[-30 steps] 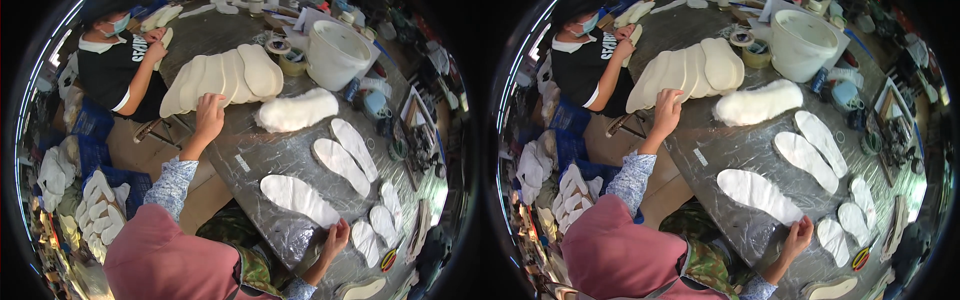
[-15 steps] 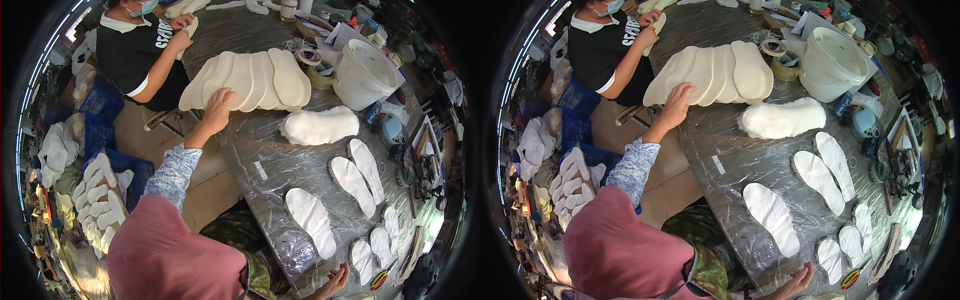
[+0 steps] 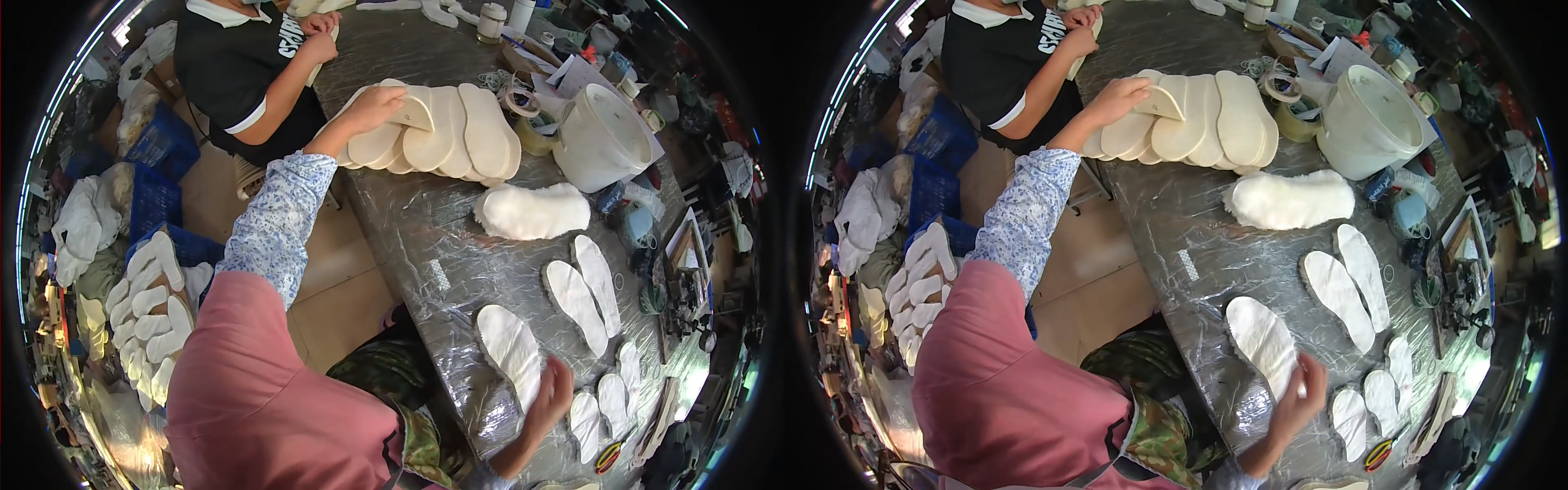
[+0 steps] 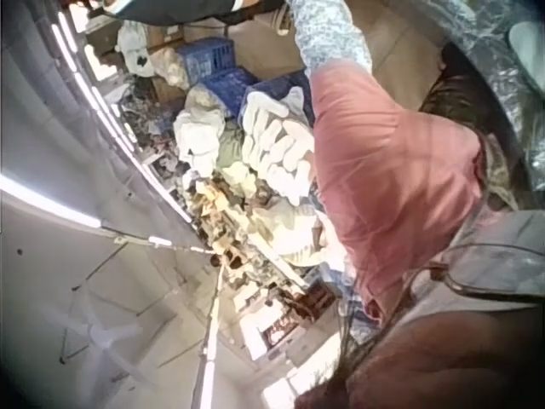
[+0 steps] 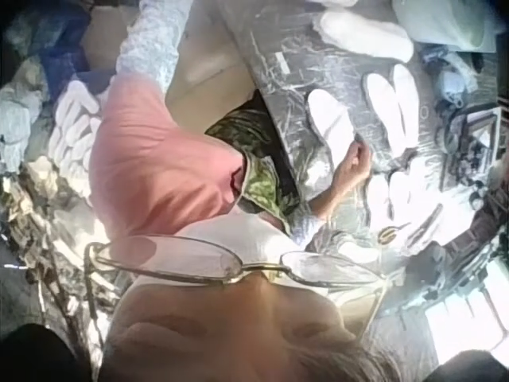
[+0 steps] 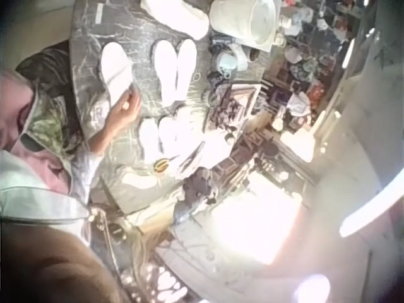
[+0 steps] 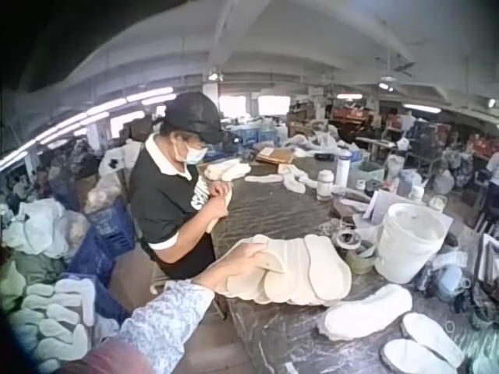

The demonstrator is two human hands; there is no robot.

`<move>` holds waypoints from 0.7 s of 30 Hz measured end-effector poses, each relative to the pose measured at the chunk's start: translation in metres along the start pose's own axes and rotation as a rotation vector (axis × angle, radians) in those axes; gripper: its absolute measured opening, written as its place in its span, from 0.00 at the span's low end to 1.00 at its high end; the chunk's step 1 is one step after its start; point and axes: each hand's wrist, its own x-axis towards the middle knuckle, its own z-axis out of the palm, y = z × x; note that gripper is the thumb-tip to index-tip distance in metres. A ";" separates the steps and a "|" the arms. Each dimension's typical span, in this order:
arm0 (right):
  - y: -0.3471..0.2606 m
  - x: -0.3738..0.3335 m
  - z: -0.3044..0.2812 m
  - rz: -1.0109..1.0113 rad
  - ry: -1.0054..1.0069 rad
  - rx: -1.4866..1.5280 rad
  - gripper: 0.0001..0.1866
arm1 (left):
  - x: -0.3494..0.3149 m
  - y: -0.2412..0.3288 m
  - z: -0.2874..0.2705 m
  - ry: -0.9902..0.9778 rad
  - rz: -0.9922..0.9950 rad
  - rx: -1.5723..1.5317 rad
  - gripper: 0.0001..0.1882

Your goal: The recorder is shown assembling shoe insoles by aligning and pressing a soft white fabric layer onto a solid insole base.

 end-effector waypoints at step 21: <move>-0.131 0.147 0.177 -0.380 -0.307 0.502 0.39 | -0.085 0.159 -0.044 1.082 0.537 -0.368 0.13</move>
